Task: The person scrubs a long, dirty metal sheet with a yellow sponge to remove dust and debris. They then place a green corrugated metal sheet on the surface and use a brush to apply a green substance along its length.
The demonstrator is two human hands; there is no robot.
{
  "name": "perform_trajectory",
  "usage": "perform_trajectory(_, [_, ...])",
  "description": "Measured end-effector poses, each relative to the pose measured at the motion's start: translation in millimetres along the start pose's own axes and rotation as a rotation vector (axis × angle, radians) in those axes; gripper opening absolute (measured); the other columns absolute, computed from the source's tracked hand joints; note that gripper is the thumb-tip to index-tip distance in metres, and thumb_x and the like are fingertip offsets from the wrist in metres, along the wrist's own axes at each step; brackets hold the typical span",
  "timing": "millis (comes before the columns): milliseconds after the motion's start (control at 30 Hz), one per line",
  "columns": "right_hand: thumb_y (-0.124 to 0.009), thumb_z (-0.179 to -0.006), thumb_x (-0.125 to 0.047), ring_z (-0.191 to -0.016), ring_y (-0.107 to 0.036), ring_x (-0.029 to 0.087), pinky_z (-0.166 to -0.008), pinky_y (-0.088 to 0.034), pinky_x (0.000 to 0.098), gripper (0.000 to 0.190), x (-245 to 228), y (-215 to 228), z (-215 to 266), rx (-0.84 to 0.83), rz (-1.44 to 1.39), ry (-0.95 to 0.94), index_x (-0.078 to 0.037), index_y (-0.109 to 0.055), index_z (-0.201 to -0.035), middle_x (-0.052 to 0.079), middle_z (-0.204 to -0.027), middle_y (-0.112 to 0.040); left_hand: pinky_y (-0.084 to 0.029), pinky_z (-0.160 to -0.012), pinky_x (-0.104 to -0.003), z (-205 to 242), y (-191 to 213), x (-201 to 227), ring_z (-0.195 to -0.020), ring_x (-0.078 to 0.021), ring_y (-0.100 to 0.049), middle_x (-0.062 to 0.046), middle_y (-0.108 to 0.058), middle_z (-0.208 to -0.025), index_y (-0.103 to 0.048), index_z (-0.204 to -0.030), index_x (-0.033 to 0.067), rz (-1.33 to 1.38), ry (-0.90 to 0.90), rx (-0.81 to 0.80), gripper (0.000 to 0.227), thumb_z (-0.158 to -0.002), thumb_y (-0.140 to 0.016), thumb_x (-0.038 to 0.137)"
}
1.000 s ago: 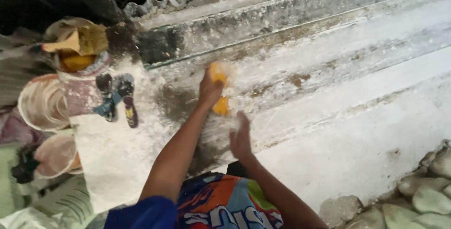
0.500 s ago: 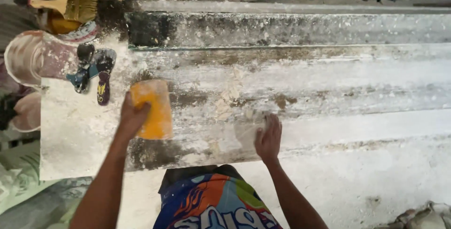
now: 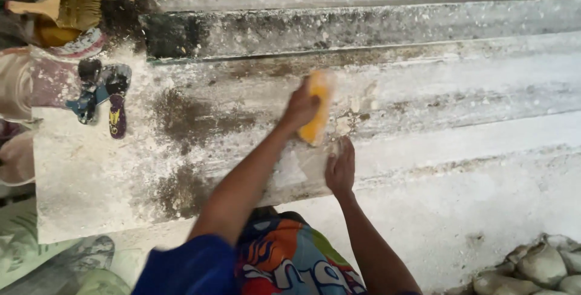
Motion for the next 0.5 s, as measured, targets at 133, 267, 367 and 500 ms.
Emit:
perform_trajectory(133, [-0.039,-0.106,-0.023,-0.139,-0.046,0.046,-0.118,-0.034,0.0546,0.046,-0.7,-2.6,-1.1,0.026,0.114,0.089,0.002,-0.05,-0.143,0.027,-0.144,-0.049,-0.036,-0.12,-0.054,98.0,115.6,-37.0,-0.144,-0.0445,-0.045,-0.025,-0.039,-0.161,-0.028,-0.164,0.0188,0.051,0.216,0.058,0.084,-0.092,-0.057,0.051])
perform_trajectory(267, [-0.044,-0.104,-0.028,-0.139,-0.047,0.045,-0.117,-0.036,0.0549,0.047,-10.5,-3.5,-4.5,0.044,0.194,0.131,-0.006,-0.054,-0.144,0.024,-0.148,-0.049,-0.041,-0.115,-0.054,190.0,217.8,-110.6,-0.132,-0.0421,-0.055,-0.025,-0.059,-0.139,-0.052,-0.148,0.0159,0.017,0.365,0.401,0.072,-0.085,-0.074,0.042])
perform_trajectory(367, [-0.049,-0.101,-0.028,-0.14,-0.046,0.044,-0.115,-0.037,0.0577,0.046,-11.9,-11.7,-1.4,0.027,0.251,0.106,-0.014,-0.055,-0.145,0.021,-0.152,-0.047,-0.049,-0.101,-0.055,255.8,254.8,-170.9,-0.119,-0.0433,-0.061,-0.023,-0.063,-0.127,-0.055,-0.138,0.0144,0.033,0.405,0.434,0.059,-0.086,-0.075,0.034])
perform_trajectory(500, [-0.041,-0.107,-0.029,-0.143,-0.041,0.046,-0.117,-0.029,0.06,0.046,-12.7,-28.1,8.3,-0.027,0.119,0.048,-0.015,-0.05,-0.151,0.023,-0.155,-0.044,-0.054,-0.09,-0.06,278.4,222.3,-130.0,-0.113,-0.0522,-0.065,-0.03,-0.066,-0.122,-0.055,-0.138,0.0129,0.133,0.349,0.369,0.061,-0.085,-0.067,0.04])
Point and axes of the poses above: each hand's wrist, its own z-axis away from the middle knuckle, its own y-axis out of the back of the hand, x = y × z, the point moved 5 cm from there along -z, towards the middle knuckle
